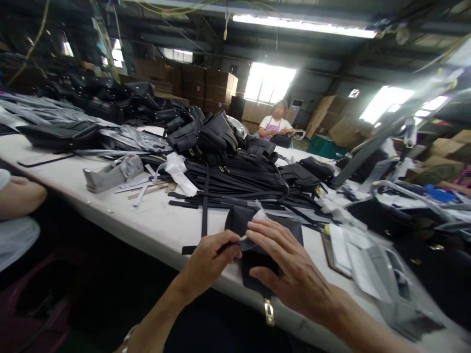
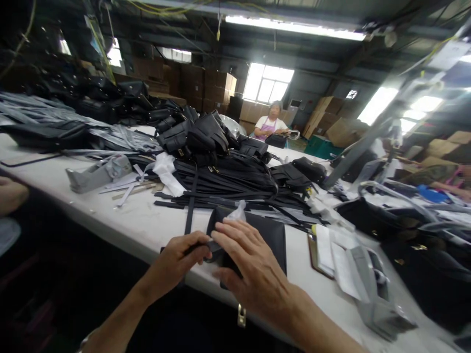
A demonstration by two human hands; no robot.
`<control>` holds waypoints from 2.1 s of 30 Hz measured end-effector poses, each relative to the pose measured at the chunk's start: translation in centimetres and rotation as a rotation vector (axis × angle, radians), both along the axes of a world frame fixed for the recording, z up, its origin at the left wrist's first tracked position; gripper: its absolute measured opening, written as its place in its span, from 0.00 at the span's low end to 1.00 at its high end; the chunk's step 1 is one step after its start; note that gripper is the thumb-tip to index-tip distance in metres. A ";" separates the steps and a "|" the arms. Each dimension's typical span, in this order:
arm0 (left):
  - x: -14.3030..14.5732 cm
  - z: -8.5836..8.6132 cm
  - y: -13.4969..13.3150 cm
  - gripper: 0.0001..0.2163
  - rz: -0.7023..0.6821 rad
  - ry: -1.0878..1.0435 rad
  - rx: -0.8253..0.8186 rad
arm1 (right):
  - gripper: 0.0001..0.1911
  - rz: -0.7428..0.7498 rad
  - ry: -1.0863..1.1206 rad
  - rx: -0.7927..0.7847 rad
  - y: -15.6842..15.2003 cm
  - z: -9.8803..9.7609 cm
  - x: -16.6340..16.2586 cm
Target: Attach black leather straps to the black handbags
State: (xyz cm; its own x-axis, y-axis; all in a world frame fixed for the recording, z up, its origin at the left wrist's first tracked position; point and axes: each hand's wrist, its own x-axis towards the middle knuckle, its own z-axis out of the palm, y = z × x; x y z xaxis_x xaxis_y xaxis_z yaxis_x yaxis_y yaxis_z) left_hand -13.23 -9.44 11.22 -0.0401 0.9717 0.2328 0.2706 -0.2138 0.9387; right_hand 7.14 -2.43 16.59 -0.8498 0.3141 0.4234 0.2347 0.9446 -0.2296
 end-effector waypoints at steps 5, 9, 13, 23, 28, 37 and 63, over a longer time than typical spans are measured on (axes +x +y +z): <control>1.5 1.7 -0.5 0.08 -0.088 0.070 -0.015 | 0.18 0.001 -0.172 -0.154 2.1 0.7 -0.3; 0.5 1.3 -0.5 0.11 -0.097 0.141 -0.127 | 0.15 -0.187 -0.213 -0.357 3.6 -0.3 2.3; -1.1 -0.2 -0.3 0.07 -0.063 0.251 -0.216 | 0.13 -0.311 -0.232 -0.556 4.5 -0.8 5.8; -0.7 -4.2 1.0 0.10 -0.156 -0.121 -0.401 | 0.10 -0.413 -0.359 -0.770 5.9 -3.2 12.1; 1.1 -5.4 1.3 0.17 -0.209 -0.461 -0.518 | 0.16 -0.428 -0.428 -0.775 7.0 -6.2 14.4; 1.9 -5.8 0.9 0.15 -0.228 -0.607 -0.579 | 0.18 -0.362 -0.495 -0.842 6.3 -6.8 14.2; -1.3 -5.7 -2.6 0.06 -0.199 -0.460 -0.306 | 0.10 -0.561 0.443 -0.066 -0.6 -12.3 10.7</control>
